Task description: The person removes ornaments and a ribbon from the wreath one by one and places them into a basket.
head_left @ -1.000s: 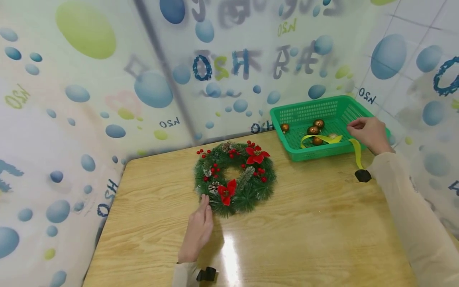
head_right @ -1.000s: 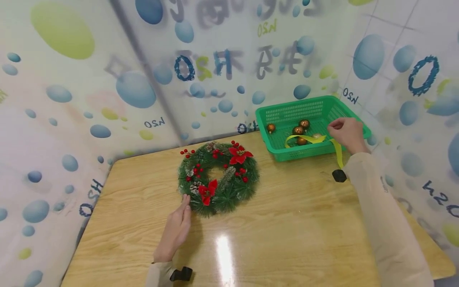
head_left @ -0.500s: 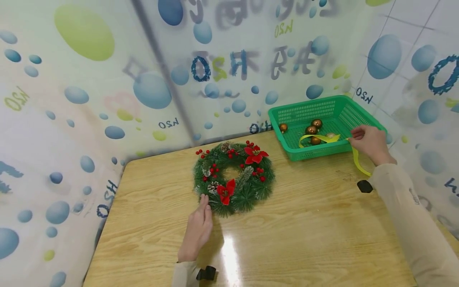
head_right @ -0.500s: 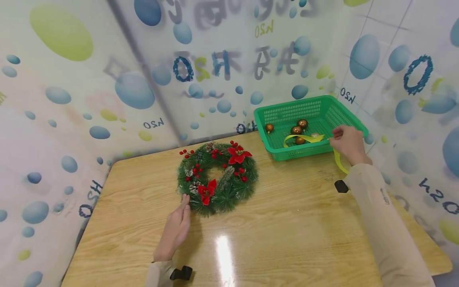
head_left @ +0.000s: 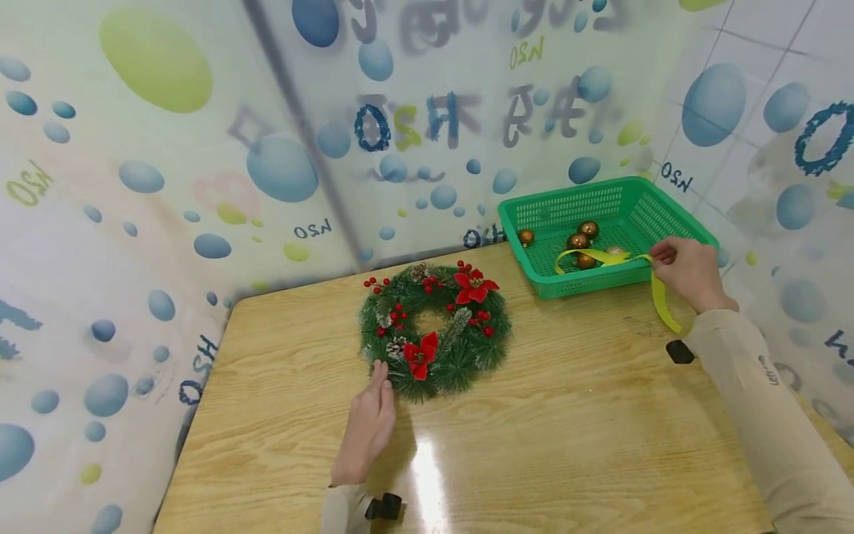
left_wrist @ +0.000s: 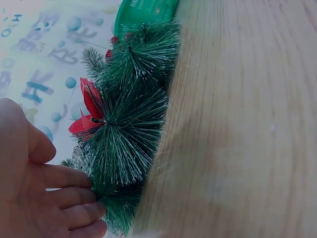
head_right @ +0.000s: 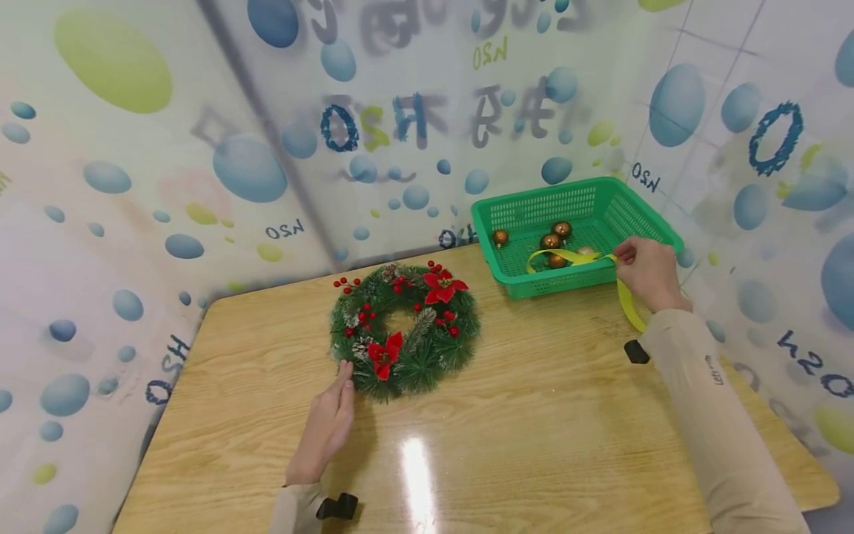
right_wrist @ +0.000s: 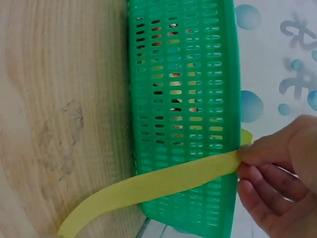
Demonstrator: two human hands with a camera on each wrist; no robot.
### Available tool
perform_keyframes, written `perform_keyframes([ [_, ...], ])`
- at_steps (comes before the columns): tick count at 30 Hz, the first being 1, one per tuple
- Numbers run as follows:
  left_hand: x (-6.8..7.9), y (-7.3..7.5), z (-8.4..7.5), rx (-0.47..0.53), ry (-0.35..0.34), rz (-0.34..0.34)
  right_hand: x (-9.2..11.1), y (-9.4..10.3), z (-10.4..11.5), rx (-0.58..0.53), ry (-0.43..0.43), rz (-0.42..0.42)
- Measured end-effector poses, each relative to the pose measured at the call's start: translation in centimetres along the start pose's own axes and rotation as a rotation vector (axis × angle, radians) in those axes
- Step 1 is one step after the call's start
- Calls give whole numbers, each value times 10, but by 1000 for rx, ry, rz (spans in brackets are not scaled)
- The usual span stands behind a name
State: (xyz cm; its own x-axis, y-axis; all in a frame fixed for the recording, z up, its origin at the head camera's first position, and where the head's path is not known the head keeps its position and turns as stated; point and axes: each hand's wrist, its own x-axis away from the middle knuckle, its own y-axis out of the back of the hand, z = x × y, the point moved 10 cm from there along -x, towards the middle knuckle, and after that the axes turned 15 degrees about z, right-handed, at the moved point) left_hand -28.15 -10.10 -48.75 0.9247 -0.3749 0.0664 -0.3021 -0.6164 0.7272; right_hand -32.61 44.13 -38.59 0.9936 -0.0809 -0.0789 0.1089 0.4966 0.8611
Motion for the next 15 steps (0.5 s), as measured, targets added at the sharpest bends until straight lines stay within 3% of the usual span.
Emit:
perform_keyframes([
  [15,3,1,1,22,-3,-19,-37,25,39,-64,47,-34],
])
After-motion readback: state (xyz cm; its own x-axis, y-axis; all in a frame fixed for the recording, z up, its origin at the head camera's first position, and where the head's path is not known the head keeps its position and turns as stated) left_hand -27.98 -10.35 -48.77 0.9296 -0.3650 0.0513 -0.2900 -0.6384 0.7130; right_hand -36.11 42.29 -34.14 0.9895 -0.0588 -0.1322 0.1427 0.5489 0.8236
